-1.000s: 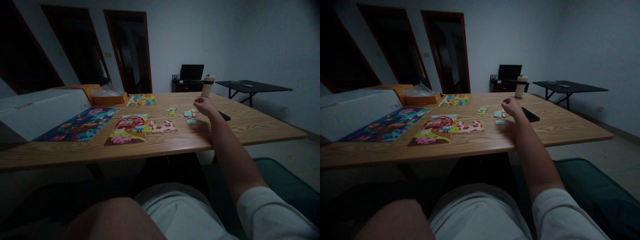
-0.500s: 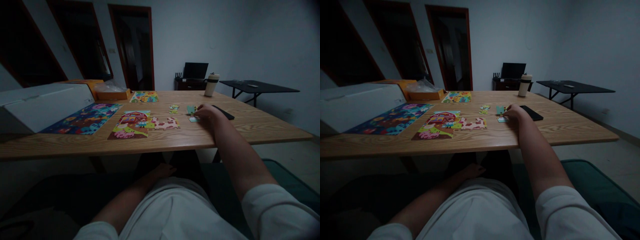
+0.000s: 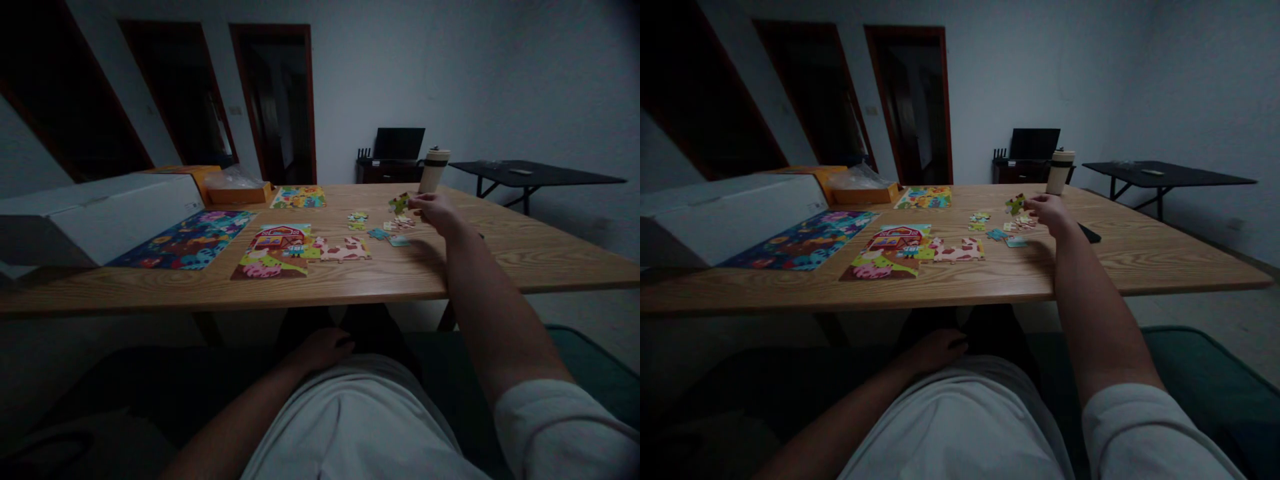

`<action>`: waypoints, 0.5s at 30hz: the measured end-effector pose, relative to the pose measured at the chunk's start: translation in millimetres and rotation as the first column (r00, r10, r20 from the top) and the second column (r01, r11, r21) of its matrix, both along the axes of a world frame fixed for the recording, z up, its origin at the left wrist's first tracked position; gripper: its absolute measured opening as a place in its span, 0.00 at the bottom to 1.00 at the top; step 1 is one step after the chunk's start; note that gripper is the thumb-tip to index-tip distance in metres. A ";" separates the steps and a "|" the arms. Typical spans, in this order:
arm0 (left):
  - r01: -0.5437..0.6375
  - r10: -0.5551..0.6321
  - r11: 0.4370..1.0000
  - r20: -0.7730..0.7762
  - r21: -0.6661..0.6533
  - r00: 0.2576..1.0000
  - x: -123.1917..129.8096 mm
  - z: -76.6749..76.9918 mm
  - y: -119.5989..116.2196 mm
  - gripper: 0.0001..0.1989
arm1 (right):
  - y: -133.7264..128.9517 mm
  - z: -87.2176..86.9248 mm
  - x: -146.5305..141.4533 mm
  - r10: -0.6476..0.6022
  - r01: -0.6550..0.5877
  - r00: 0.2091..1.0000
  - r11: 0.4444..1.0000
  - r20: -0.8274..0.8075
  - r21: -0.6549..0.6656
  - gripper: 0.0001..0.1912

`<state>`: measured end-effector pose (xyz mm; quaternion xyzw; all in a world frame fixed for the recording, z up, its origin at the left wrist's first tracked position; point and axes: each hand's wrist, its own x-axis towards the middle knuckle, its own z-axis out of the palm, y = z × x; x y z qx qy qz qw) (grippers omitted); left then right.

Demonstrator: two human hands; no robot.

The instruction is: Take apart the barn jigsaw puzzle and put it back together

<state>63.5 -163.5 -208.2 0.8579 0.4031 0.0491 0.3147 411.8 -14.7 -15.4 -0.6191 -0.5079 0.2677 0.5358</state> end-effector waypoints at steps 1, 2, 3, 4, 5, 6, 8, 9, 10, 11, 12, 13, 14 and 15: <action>0.043 -0.043 0.999 0.024 0.001 0.999 -4.6 15.9 -4.9 0.25 | 0.9 -0.5 0.8 0.012 -0.012 1.000 1.000 -0.028 0.012 0.10; 0.089 -0.089 0.996 0.037 -0.018 0.995 -9.0 34.5 -10.4 0.26 | 1.5 -0.8 0.8 0.020 -0.019 0.999 1.000 -0.050 0.020 0.10; 0.157 -0.155 0.987 0.055 -0.045 0.986 -13.2 55.6 -16.4 0.25 | 1.6 -0.8 0.2 0.023 -0.022 0.997 0.999 -0.068 0.026 0.10; 0.244 -0.236 0.967 0.097 -0.075 0.967 -17.0 79.1 -22.6 0.24 | 1.3 -0.5 -1.0 0.024 -0.021 0.996 0.999 -0.082 0.033 0.09; 0.323 -0.308 0.942 0.149 -0.086 0.939 -20.6 104.0 -28.5 0.23 | 0.7 0.1 -2.8 0.023 -0.018 0.995 0.999 -0.093 0.046 0.08; 0.395 -0.374 0.915 0.194 -0.084 0.907 -24.0 129.6 -33.1 0.22 | -0.3 0.9 -4.8 0.020 -0.014 0.995 0.998 -0.099 0.062 0.08; 0.485 -0.459 0.871 0.224 -0.079 0.860 -30.9 178.3 -34.0 0.20 | -2.6 2.6 -9.2 0.008 0.001 0.995 0.996 -0.101 0.092 0.08; 0.479 -0.461 0.877 0.201 -0.048 0.864 -34.5 199.1 -28.0 0.20 | -3.7 3.3 -11.4 -0.003 0.012 0.996 0.995 -0.092 0.100 0.08; 0.434 -0.430 0.901 0.151 0.010 0.890 -38.2 216.5 -16.8 0.19 | -4.6 3.7 -13.6 -0.014 0.023 0.997 0.995 -0.082 0.100 0.10; 0.366 -0.373 0.927 0.088 0.089 0.924 -41.8 229.9 -0.1 0.19 | -5.1 3.9 -15.6 -0.026 0.033 0.997 0.995 -0.072 0.092 0.11; 0.263 -0.276 0.945 0.041 0.195 0.960 -45.3 239.1 21.5 0.19 | -5.0 3.7 -17.4 -0.032 0.037 0.998 0.996 -0.062 0.083 0.12; 0.170 -0.180 0.940 0.006 0.295 0.984 -48.6 244.4 46.7 0.19 | -4.3 3.3 -18.9 -0.030 0.034 0.998 0.997 -0.050 0.075 0.12; 0.080 -0.079 0.929 -0.018 0.360 0.997 -51.4 246.2 73.9 0.20 | -2.9 2.5 -20.0 -0.024 0.026 0.999 0.998 -0.033 0.064 0.11; -0.008 0.018 0.917 -0.021 0.399 1.000 -53.9 244.8 100.9 0.21 | -0.7 1.6 -20.3 -0.012 0.012 1.000 0.999 -0.005 0.042 0.08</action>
